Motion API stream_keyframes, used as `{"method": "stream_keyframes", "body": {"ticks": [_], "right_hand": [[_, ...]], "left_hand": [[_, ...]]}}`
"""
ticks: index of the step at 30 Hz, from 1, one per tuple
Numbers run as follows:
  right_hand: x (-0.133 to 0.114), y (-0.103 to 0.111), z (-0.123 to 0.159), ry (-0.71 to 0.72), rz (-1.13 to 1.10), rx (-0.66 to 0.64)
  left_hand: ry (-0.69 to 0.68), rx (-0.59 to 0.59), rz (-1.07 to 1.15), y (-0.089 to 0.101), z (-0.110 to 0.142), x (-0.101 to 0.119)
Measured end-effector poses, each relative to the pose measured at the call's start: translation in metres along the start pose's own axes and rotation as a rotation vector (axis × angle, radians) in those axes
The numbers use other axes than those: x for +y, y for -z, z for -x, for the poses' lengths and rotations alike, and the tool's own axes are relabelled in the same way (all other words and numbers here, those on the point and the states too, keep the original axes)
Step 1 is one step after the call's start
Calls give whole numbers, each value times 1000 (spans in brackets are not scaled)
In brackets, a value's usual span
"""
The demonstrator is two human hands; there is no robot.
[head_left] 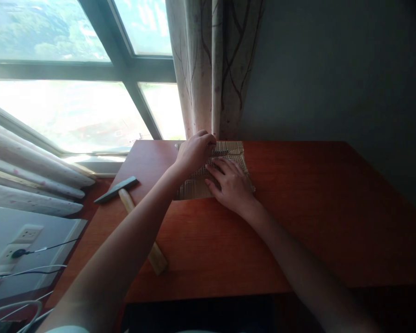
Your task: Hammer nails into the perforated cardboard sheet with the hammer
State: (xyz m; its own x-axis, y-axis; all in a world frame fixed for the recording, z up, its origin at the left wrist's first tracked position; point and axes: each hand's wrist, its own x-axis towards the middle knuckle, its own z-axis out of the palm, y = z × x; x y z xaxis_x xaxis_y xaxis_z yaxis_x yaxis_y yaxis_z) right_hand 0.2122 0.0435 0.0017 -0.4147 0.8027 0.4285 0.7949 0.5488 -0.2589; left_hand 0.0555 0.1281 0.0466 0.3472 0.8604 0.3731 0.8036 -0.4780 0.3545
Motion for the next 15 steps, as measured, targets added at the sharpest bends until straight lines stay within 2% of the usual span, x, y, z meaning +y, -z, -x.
{"method": "stream_keyframes", "body": {"ticks": [5,9,12,15], "right_hand": [[-1,0,0,-1,8,4],[0,-1,1,0,14,-3],[0,0,1,-2,17,-14],[0,0,1,0,5,-14]], "left_hand": [[-18,85,72,-1,1,-2],[-40,259,241,1,-5,-3],[-24,395,351,15,-11,0],[5,455,386,33,-5,1]]}}
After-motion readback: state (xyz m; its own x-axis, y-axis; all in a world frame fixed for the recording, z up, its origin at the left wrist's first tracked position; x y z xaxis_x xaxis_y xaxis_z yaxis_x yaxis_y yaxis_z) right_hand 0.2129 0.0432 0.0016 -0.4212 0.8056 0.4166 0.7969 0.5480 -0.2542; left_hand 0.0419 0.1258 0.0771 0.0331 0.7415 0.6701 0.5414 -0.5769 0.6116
